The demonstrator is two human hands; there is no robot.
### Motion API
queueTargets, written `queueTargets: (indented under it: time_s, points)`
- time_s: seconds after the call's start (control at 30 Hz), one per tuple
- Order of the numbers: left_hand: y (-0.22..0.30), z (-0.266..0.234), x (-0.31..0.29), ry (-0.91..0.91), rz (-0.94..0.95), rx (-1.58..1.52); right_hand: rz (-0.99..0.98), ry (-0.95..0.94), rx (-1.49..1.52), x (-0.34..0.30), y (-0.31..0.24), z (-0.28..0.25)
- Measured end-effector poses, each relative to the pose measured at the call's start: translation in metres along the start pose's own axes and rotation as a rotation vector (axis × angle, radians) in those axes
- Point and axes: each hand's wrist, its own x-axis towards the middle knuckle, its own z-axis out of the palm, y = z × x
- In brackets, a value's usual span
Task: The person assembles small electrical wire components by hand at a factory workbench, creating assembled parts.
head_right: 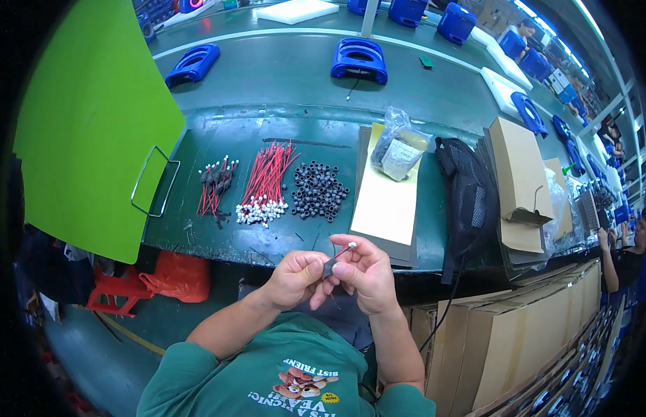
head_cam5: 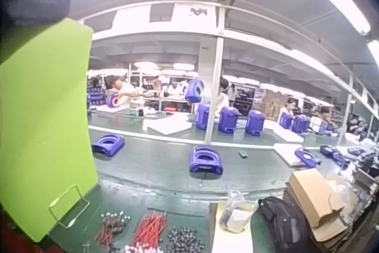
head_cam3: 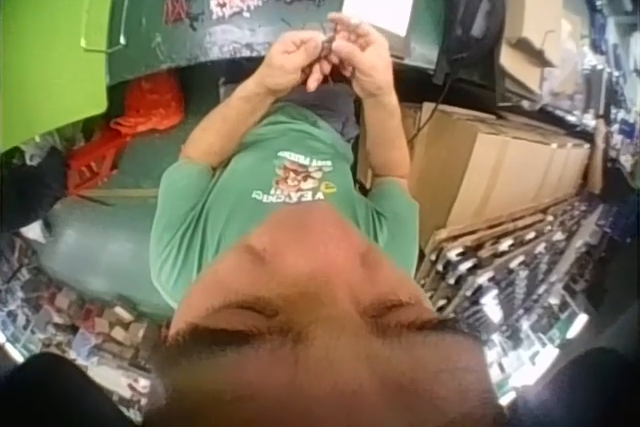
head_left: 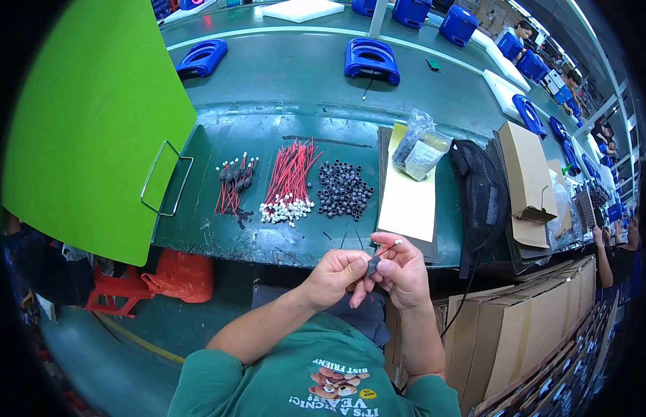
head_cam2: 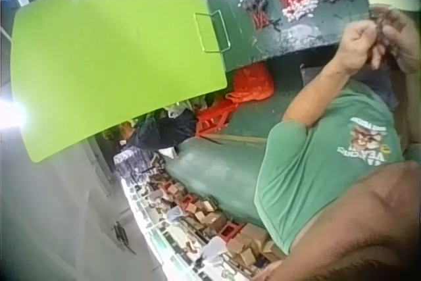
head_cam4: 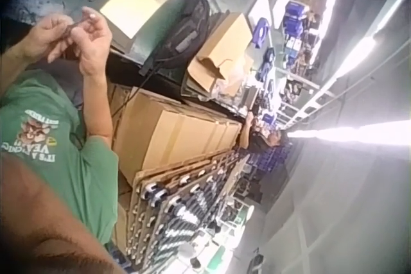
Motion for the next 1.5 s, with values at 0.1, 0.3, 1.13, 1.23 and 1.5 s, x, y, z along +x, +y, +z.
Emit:
queueTargets:
  time_s: [0.1,0.3,1.13,1.23,1.5]
  points:
    - [0.006,-0.002,-0.005,0.064,-0.098,-0.048,-0.033,-0.086,-0.068,0.004,0.004,-0.003]
    - [0.006,-0.004,-0.008,0.058,-0.127,0.116,-0.061,-0.023,-0.099,0.003,0.008,0.005]
    - [0.135,-0.132,-0.045,1.216,0.122,1.774,-0.103,0.028,-0.346,0.017,0.057,0.026]
    - [0.133,-0.119,-0.042,1.247,0.248,1.829,-0.149,-0.059,-0.323,0.02,0.064,-0.001]
    - [0.111,-0.109,-0.008,0.877,-0.004,1.684,-0.082,0.001,-0.314,0.017,0.064,0.02]
